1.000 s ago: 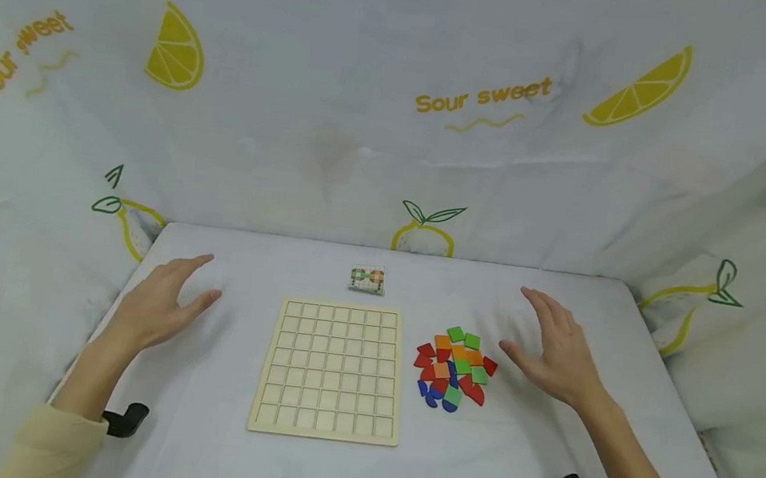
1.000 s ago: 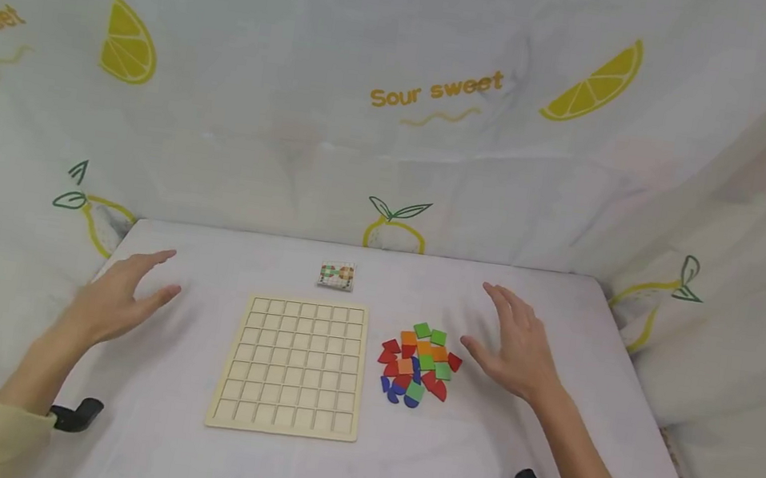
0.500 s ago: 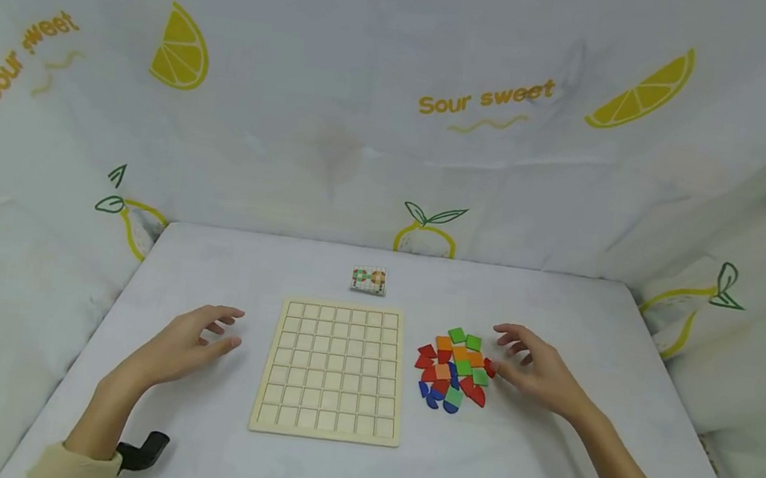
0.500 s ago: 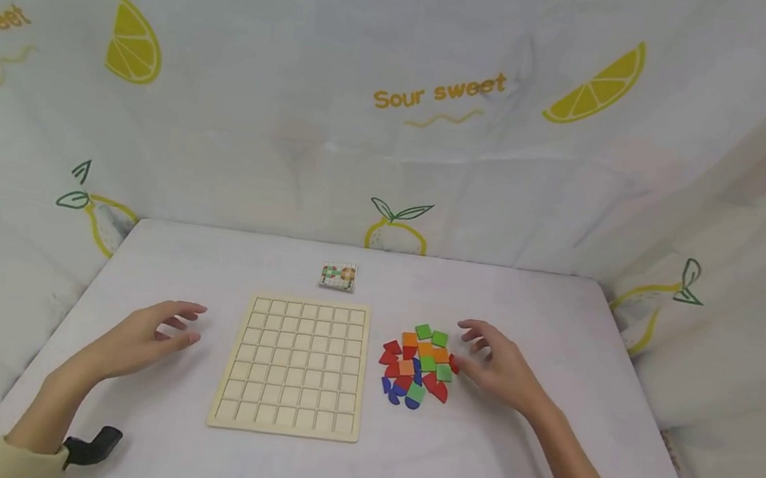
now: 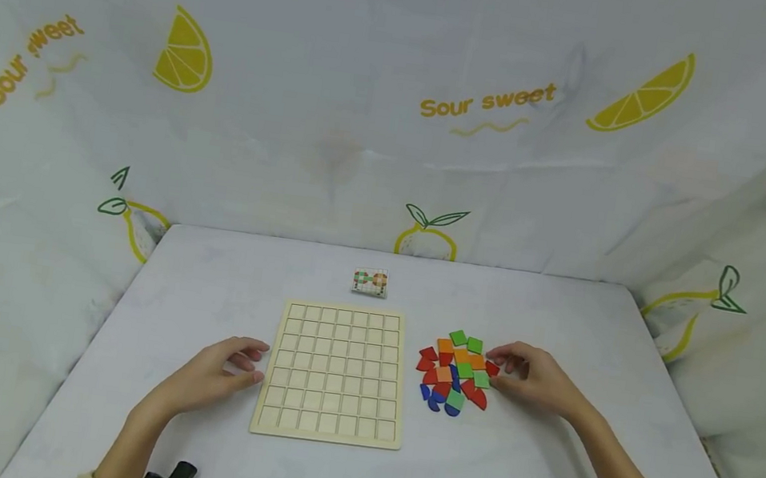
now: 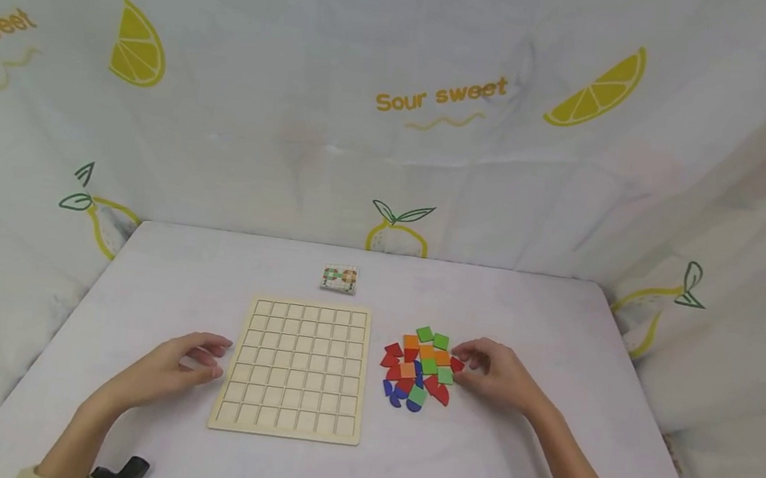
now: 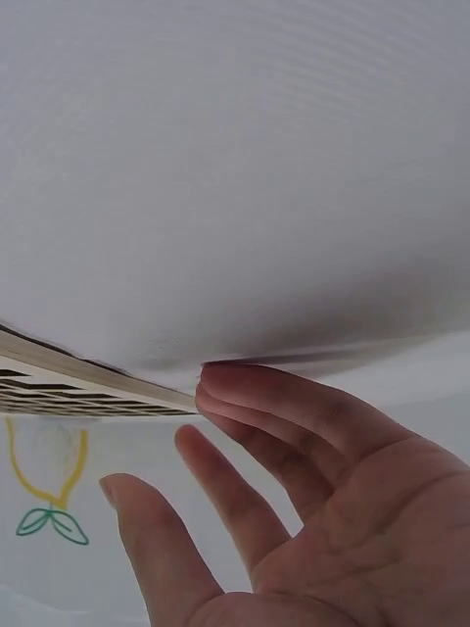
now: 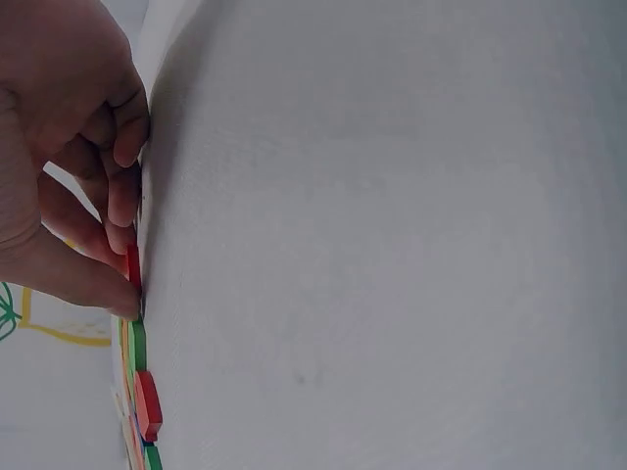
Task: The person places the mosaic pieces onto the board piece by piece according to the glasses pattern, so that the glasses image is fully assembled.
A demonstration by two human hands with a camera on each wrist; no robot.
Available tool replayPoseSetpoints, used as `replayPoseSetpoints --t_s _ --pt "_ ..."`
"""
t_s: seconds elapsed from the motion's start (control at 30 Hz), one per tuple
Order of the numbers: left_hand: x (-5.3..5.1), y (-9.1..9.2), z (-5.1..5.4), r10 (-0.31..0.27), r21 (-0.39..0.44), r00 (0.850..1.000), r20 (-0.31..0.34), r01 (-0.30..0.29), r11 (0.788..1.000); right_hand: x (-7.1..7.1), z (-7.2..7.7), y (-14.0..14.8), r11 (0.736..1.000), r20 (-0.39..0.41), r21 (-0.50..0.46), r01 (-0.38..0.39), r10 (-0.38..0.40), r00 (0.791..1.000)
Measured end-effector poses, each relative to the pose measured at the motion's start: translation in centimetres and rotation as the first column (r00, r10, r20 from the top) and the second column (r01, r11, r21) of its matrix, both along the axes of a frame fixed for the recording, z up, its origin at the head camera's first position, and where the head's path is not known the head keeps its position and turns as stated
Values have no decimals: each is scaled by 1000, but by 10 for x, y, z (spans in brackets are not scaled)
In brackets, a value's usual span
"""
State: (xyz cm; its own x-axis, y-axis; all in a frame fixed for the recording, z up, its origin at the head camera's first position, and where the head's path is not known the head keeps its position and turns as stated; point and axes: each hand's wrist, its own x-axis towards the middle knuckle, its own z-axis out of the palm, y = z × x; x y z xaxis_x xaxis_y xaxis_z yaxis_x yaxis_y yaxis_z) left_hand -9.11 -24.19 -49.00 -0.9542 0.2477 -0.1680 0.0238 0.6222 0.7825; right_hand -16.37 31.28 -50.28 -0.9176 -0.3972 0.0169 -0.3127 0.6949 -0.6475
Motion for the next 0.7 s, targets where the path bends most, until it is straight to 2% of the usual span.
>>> replayPoseSetpoints --t_s 0.13,0.4,0.53,0.7 --pt "2 7 -4 19 38 1000 6 -19 999 -1 2 3 1000 18 5 -10 10 1000" --pt "7 16 -5 66 44 996 59 -69 997 -3 1 2 1000 33 25 -6 5 999" --pt "7 21 -6 114 27 992 48 -115 993 -3 1 2 1000 28 19 -10 10 1000" --pt "10 26 -6 145 12 989 21 -146 989 -2 1 3 999 10 32 -6 6 1000"
